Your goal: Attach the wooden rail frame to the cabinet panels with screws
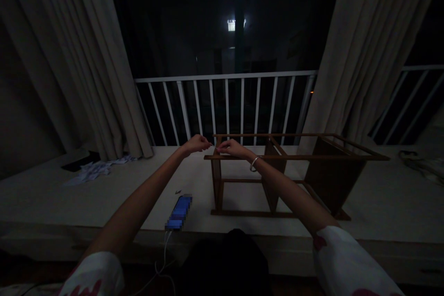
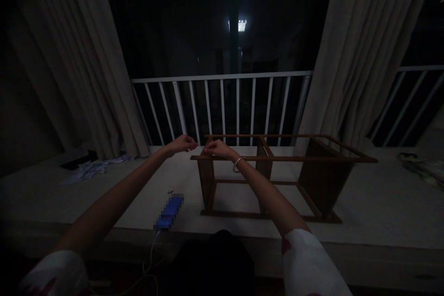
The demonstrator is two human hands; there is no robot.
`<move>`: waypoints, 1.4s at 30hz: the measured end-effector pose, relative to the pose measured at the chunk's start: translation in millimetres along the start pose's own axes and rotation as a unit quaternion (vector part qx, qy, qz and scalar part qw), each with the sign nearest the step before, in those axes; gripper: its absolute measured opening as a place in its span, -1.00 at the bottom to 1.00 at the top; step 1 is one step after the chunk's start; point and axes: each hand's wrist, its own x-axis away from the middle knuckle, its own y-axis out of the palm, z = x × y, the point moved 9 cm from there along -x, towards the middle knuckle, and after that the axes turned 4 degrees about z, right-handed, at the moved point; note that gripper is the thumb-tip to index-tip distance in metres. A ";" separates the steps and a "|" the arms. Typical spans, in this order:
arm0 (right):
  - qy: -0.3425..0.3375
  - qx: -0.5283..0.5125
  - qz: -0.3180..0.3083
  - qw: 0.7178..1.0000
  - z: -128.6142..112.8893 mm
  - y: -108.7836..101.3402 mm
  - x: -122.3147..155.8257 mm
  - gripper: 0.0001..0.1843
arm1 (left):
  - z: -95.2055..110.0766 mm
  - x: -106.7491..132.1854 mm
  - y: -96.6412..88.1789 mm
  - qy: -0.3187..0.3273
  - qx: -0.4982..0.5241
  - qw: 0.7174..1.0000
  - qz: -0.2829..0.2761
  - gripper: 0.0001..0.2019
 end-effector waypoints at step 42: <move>-0.014 -0.044 0.023 0.999 -0.4 -3.6 -1.7 -0.58 | 3.6 34.8 3.5 0.171 0.254 0.927 0.218 -0.83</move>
